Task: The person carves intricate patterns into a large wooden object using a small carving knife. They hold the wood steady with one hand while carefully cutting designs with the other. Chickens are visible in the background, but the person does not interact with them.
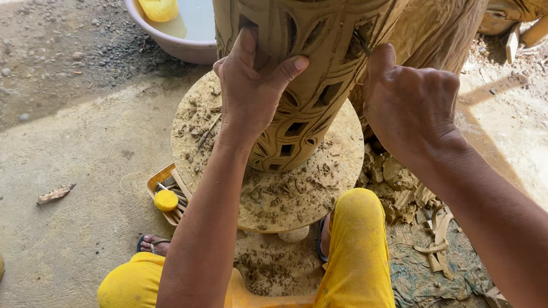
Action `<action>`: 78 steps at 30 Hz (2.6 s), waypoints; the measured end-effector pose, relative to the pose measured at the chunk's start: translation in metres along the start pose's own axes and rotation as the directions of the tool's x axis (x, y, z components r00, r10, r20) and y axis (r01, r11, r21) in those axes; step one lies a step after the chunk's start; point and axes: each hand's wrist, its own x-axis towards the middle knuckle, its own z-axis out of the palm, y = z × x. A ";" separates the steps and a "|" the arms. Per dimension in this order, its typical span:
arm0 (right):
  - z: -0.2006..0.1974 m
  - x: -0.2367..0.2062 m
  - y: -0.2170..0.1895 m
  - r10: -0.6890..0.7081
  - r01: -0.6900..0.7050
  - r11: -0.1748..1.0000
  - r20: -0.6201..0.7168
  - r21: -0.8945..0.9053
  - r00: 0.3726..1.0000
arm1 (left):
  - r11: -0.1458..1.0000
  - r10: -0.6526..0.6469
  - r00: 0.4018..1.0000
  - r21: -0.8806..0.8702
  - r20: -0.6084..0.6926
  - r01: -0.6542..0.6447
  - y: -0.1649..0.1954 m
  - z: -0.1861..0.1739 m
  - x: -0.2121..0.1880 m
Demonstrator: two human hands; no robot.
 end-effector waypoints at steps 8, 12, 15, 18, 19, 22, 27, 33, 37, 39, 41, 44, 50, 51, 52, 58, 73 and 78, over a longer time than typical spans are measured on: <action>-0.007 0.015 -0.003 -0.033 0.038 0.997 0.071 -0.069 0.997 | 0.995 -0.007 1.000 -0.095 -0.005 0.007 -0.006 -0.001 -0.001; -0.010 0.022 -0.005 -0.017 0.023 0.997 0.084 -0.068 0.996 | 1.000 -0.015 1.000 0.012 -0.027 0.015 -0.006 0.003 -0.002; -0.011 0.022 -0.005 -0.031 0.038 0.996 0.078 -0.080 0.996 | 0.996 -0.031 0.997 0.084 -0.077 0.038 -0.006 0.007 -0.004; -0.013 0.017 -0.005 -0.036 0.050 0.991 0.116 -0.123 0.993 | 0.979 0.006 0.995 0.203 -0.100 0.014 -0.007 0.011 -0.009; -0.014 0.016 -0.005 -0.042 0.060 0.988 0.125 -0.145 0.991 | 0.968 0.037 0.994 0.252 -0.103 -0.010 -0.008 0.012 -0.010; -0.018 0.016 -0.005 -0.084 0.102 0.980 0.109 -0.169 0.990 | 0.885 0.141 0.984 0.460 -0.110 -0.075 -0.007 0.013 -0.010; -0.026 0.028 -0.006 -0.028 0.041 0.997 0.183 -0.069 0.983 | 0.985 -0.032 0.994 0.164 -0.101 0.048 -0.004 0.014 -0.006; -0.033 0.031 -0.006 -0.092 0.106 0.992 0.181 -0.068 0.979 | 0.921 0.107 0.986 0.387 -0.126 -0.051 -0.003 0.014 -0.006; -0.021 0.009 -0.001 0.061 -0.083 0.987 0.160 0.134 0.985 | 0.959 -0.038 0.993 0.274 -0.111 0.068 -0.001 0.011 0.000; -0.015 -0.008 0.008 0.179 -0.237 0.875 0.175 0.421 0.968 | 0.929 -0.045 0.992 0.361 -0.114 0.084 -0.002 0.008 0.002; -0.006 -0.029 0.008 0.236 -0.352 0.738 0.268 0.576 0.934 | 0.943 -0.063 0.993 0.321 -0.102 0.093 -0.002 0.003 -0.002; 0.005 -0.064 -0.004 0.235 -0.495 0.618 0.458 0.611 0.858 | 0.985 -0.079 0.994 0.148 -0.080 0.091 -0.002 -0.003 -0.005; 0.033 -0.085 -0.035 0.179 -0.369 0.219 0.335 0.903 0.925 | 0.999 -0.019 0.999 0.044 -0.048 0.021 -0.004 -0.015 -0.006; 0.037 -0.079 -0.035 0.139 -0.356 -0.022 0.355 0.934 0.924 | 0.996 -0.027 0.998 0.080 -0.050 0.031 -0.005 -0.017 -0.006; 0.038 -0.073 -0.034 0.094 -0.331 -0.261 0.365 0.907 0.926 | 0.993 -0.033 0.998 0.115 -0.055 0.039 -0.005 -0.019 -0.006; 0.028 -0.041 -0.030 0.274 -0.245 0.664 0.075 0.707 0.959 | 0.994 -0.004 0.996 0.110 -0.092 0.014 -0.008 -0.022 -0.013; -0.004 -0.018 -0.021 -0.377 0.270 0.898 -0.292 -0.346 0.879 | 0.997 -0.023 0.996 0.073 -0.084 0.029 -0.010 -0.007 -0.012; -0.013 -0.014 -0.009 -0.400 0.339 0.832 -0.051 -0.440 0.915 | 0.998 -0.056 0.997 -0.024 -0.062 0.054 -0.007 -0.001 -0.012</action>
